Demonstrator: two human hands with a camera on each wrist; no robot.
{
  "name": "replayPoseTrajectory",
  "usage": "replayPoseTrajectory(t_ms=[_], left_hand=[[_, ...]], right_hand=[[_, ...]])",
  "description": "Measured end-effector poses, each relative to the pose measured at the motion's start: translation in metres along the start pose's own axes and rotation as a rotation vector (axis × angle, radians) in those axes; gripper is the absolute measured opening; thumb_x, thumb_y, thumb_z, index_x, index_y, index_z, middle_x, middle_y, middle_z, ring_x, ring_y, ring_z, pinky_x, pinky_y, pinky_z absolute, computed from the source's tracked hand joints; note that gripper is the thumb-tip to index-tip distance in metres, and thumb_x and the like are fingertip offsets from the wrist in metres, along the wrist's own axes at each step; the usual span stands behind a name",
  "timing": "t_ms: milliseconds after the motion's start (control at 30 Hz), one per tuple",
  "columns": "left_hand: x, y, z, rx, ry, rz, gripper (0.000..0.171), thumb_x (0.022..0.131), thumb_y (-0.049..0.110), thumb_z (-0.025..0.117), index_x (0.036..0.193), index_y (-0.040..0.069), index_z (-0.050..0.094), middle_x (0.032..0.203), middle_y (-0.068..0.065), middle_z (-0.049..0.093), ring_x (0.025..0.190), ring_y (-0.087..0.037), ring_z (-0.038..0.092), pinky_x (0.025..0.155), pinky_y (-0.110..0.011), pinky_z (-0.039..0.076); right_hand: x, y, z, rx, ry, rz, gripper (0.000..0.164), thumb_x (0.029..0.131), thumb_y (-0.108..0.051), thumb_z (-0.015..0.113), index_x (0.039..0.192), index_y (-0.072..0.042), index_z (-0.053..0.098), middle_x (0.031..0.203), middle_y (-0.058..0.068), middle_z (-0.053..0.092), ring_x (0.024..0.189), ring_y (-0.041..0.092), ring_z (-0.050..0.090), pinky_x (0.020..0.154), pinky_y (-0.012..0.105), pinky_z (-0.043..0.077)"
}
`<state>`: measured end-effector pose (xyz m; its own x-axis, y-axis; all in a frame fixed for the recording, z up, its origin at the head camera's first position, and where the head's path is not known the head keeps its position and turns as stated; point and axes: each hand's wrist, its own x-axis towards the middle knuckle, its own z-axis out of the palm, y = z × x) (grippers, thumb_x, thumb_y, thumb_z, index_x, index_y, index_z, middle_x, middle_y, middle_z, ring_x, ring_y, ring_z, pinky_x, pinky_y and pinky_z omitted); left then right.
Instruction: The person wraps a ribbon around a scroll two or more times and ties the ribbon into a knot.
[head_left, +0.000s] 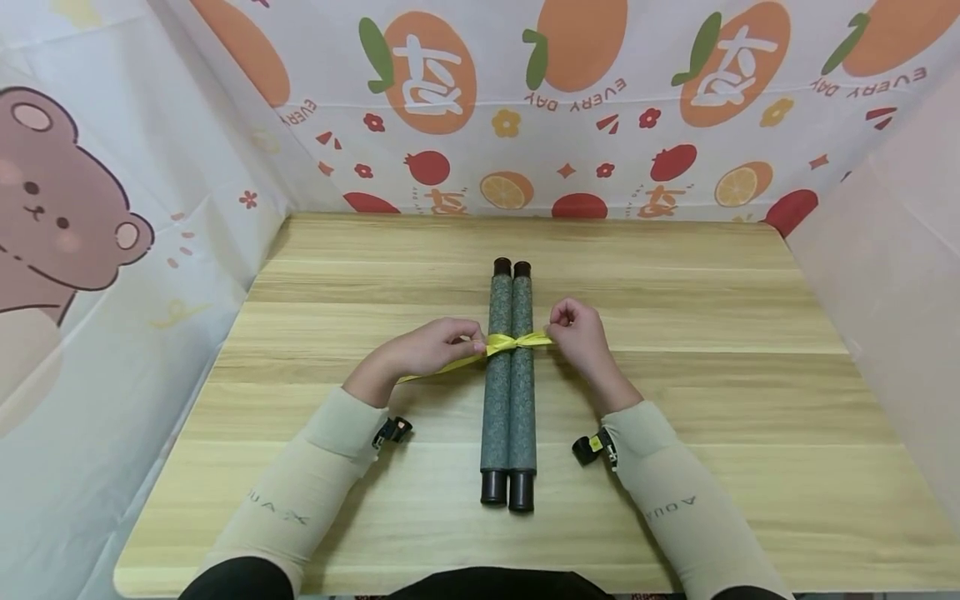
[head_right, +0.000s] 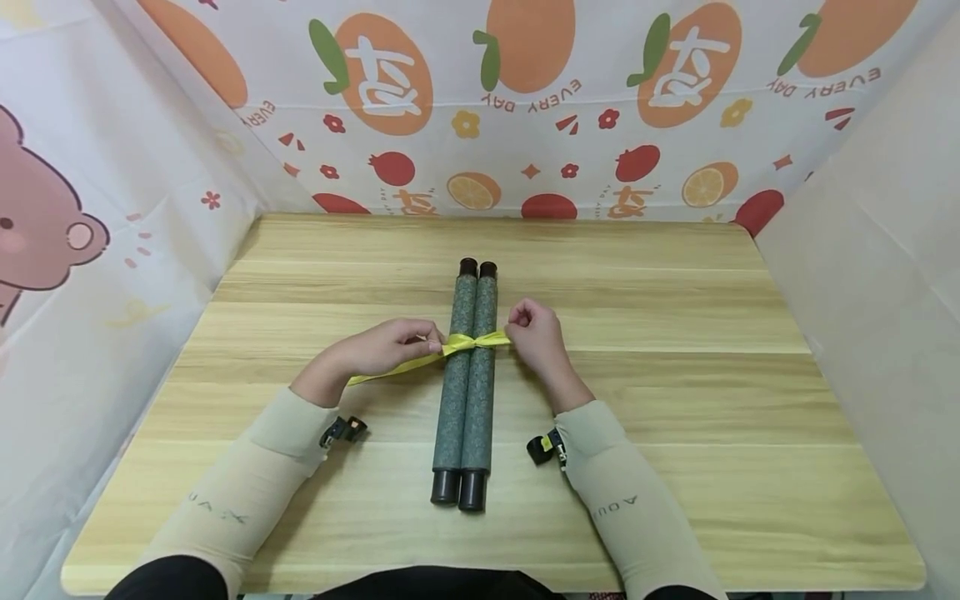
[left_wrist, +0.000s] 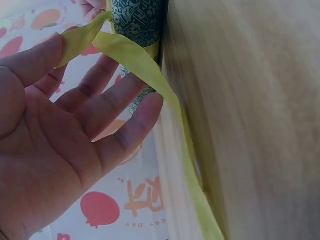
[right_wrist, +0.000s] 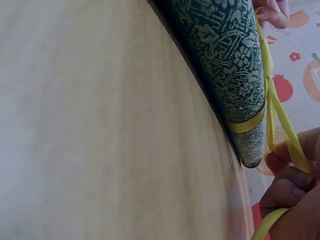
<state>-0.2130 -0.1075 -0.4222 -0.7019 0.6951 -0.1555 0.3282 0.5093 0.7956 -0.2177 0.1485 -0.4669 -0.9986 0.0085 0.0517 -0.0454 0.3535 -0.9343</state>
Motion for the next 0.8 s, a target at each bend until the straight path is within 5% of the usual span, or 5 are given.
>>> replayPoseTrajectory(t_ms=[500, 800], left_hand=[[-0.0008, -0.0038, 0.0006, -0.002, -0.044, 0.044, 0.023, 0.098, 0.020, 0.048, 0.094, 0.001, 0.060, 0.095, -0.017, 0.061, 0.083, -0.019, 0.051, 0.080, -0.040, 0.043], [-0.0008, -0.0059, -0.0003, 0.005, -0.075, 0.056, 0.022, 0.097, 0.018, 0.049, 0.093, 0.000, 0.060, 0.090, -0.019, 0.058, 0.079, -0.019, 0.048, 0.074, -0.038, 0.042]], right_hand=[[0.0029, -0.0002, 0.0044, 0.030, 0.052, 0.023, 0.015, 0.074, 0.010, 0.060, 0.077, -0.002, 0.051, 0.072, 0.005, 0.045, 0.068, 0.017, 0.044, 0.056, 0.023, 0.038], [0.0033, 0.0005, 0.0075, 0.011, 0.059, 0.018, 0.017, 0.073, 0.011, 0.061, 0.076, -0.002, 0.049, 0.071, 0.006, 0.043, 0.068, 0.018, 0.043, 0.057, 0.025, 0.036]])
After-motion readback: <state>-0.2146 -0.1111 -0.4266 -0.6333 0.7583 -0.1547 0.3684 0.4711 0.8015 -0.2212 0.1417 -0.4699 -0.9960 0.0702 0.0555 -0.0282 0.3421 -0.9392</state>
